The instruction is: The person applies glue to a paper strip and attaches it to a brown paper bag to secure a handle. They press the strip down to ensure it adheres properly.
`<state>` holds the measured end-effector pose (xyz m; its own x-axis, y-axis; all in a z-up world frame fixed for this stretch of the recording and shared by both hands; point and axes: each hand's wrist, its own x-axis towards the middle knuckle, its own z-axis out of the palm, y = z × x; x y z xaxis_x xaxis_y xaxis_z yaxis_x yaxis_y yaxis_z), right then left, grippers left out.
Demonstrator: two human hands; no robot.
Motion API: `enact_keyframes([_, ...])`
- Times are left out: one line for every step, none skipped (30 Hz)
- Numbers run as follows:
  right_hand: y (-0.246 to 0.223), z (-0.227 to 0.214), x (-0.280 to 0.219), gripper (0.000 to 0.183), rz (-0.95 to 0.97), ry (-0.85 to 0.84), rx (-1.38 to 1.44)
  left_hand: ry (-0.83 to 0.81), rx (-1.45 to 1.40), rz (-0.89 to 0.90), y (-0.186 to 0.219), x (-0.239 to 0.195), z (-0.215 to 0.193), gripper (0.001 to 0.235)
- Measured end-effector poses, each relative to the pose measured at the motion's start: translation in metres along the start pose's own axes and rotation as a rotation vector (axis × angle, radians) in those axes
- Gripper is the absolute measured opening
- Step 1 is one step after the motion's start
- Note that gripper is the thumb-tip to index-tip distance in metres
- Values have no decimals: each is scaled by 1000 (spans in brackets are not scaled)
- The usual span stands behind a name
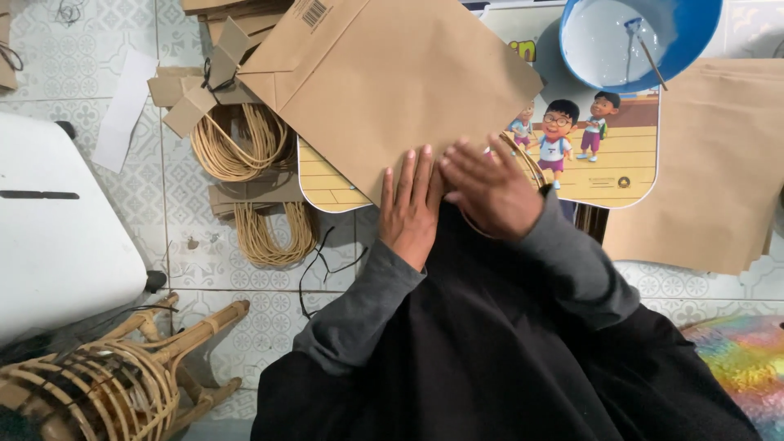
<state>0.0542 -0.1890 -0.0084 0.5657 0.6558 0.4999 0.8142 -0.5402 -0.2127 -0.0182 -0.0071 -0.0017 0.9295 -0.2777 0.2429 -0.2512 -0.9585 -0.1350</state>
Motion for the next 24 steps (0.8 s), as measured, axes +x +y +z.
enact_keyframes([-5,-4,3,44,-7,3,1,4,5,-5,1,0,0,63])
enact_keyframes([-10,-8,5,42,29,-4,-24,20,-14,-18,1,0,1,59])
enact_keyframes([-15,-12,7,40,62,-16,-44,33,-34,-37,2,-1,1,55])
enact_keyframes([2,-11,9,40,53,-17,-40,33,-31,-47,-1,0,0,55])
enact_keyframes([16,-13,7,42,97,-41,-99,24,-37,-36,-1,-1,-1,59])
enact_keyframes([31,-15,5,44,140,-64,-158,15,-43,-26,0,-2,-2,64])
enact_keyframes([43,-20,8,44,137,-60,-174,30,-48,-24,1,-2,1,64])
enact_keyframes([56,-26,12,46,177,-62,-199,38,-66,-15,1,-2,4,64])
enact_keyframes([64,-29,16,47,215,-64,-211,35,-78,-12,0,-8,5,64])
enact_keyframes([75,-31,12,47,210,-60,-214,41,-75,-15,-4,-11,13,64])
enact_keyframes([87,-32,9,45,214,-78,-132,60,-200,-3,-7,-13,21,63])
enact_keyframes([99,-34,7,44,218,-96,-50,79,-324,10,-10,-15,30,62])
enact_keyframes([103,-33,5,44,213,-96,-52,84,-325,6,-15,-15,33,62])
enact_keyframes([106,-31,4,48,160,-108,-20,67,-362,0,-20,-15,36,61])
enact_keyframes([111,-31,1,55,112,-116,6,53,-401,0,-24,-14,40,59])
enact_keyframes([98,-43,5,55,111,-114,-2,60,-403,4,-29,-11,25,59])
enact_keyframes([87,-53,13,51,91,-100,12,12,-502,-5,-37,-7,10,55])
enact_keyframes([76,-63,21,47,70,-87,26,-36,-601,-13,-44,-4,-5,50])
enact_keyframes([66,-67,27,47,72,-84,22,-35,-601,-8,-51,-1,-20,50])
enact_keyframes([56,-71,32,42,32,-25,-6,8,-533,10,-57,2,-34,45])
enact_keyframes([47,-75,38,44,-9,37,-37,54,-463,31,-65,7,-47,39])
enact_keyframes([44,-77,33,44,-8,44,-43,60,-460,37,-71,11,-77,39])
enact_keyframes([43,-77,33,41,-7,99,-37,212,-385,39,-78,15,-108,30])
enact_keyframes([42,-76,34,39,-7,154,-30,364,-307,42,-86,19,-139,23])
